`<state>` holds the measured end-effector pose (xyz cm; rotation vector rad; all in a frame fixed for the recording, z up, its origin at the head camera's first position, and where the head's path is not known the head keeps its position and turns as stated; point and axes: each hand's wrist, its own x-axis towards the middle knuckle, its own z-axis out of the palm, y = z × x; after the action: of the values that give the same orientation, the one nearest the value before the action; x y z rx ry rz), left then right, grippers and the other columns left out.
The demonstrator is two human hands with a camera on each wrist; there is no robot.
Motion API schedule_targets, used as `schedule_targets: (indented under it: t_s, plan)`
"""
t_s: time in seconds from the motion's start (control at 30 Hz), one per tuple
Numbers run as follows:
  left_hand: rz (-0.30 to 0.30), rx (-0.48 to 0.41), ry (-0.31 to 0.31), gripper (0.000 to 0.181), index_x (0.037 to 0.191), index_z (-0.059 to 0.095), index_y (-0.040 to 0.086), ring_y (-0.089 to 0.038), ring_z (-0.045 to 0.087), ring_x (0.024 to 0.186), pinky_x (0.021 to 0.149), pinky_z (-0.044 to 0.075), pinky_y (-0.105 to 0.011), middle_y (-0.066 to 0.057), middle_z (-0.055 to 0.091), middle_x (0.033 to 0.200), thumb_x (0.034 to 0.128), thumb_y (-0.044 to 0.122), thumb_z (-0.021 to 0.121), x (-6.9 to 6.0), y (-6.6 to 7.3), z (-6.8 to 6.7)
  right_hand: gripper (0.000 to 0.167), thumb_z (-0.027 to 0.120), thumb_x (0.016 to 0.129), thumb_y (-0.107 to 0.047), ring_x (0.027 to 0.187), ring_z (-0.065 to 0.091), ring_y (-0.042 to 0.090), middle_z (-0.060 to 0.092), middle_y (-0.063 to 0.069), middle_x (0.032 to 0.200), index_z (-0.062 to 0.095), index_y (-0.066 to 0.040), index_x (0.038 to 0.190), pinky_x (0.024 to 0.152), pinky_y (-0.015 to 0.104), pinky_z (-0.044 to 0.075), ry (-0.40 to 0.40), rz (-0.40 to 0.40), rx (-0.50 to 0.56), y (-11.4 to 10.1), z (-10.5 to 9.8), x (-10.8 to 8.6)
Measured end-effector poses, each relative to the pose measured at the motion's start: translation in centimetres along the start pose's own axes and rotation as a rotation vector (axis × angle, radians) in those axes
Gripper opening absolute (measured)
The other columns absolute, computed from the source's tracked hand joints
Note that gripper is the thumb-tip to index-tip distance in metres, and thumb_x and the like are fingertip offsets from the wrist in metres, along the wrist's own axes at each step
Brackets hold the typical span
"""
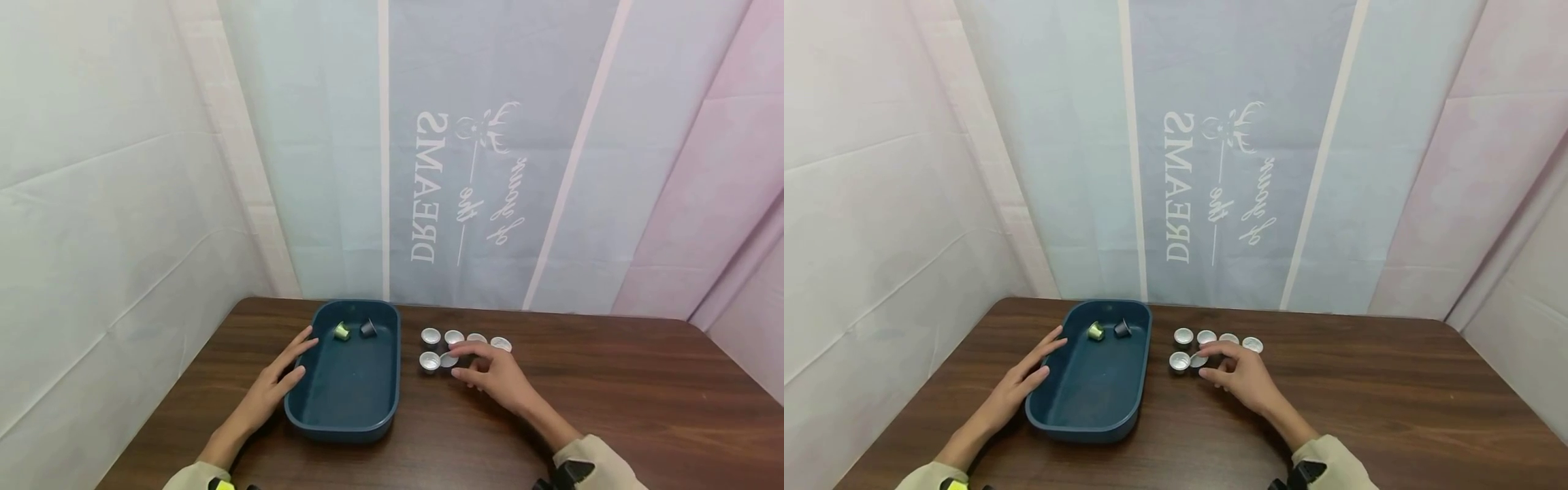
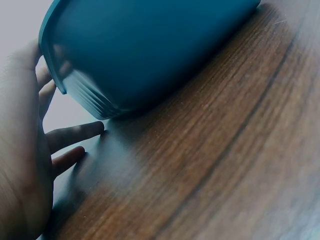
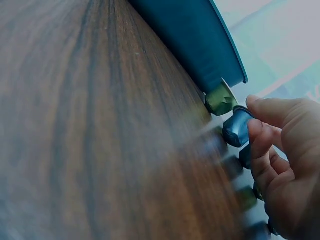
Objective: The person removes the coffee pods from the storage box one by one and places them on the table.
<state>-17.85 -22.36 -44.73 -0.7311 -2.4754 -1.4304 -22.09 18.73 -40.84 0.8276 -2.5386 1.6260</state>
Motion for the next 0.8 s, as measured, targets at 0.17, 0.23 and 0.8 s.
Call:
schedule_targets:
  t_s: [0.17,0.23,0.8]
  plan:
    - [0.007,0.009,0.002,0.047,0.148,0.035,0.011,-0.026,0.014,0.144,0.098,0.021,-0.070,-0.002,0.016,0.159,0.1020,0.007,0.040,-0.01,-0.05,-0.02,0.020,0.075,0.081,-0.004,0.055,0.060,0.030,0.066,0.013,0.110,0.071,-0.003,0.101,0.046,0.030,0.048,0.021,-0.007,-0.046,-0.07,-0.05,-0.03]
    - [0.006,0.009,0.002,0.047,0.148,0.035,0.011,-0.026,0.014,0.144,0.098,0.021,-0.070,-0.003,0.016,0.159,0.1018,0.007,0.040,-0.03,-0.07,-0.02,0.018,0.075,0.081,-0.004,0.055,0.060,0.029,0.068,0.012,0.109,0.072,-0.003,0.098,0.046,0.028,0.047,0.032,-0.003,-0.063,0.02,-0.10,-0.07]
    - [0.001,-0.011,-0.003,0.048,0.148,0.036,0.011,-0.021,0.013,0.144,0.099,0.020,-0.070,-0.003,0.015,0.159,0.1010,0.005,0.041,0.17,0.45,-0.14,0.009,0.077,0.078,-0.002,0.061,0.060,0.017,0.070,0.009,0.104,0.072,-0.007,0.083,0.047,0.027,0.048,0.065,-0.036,-0.102,-0.50,-0.21,-0.15]
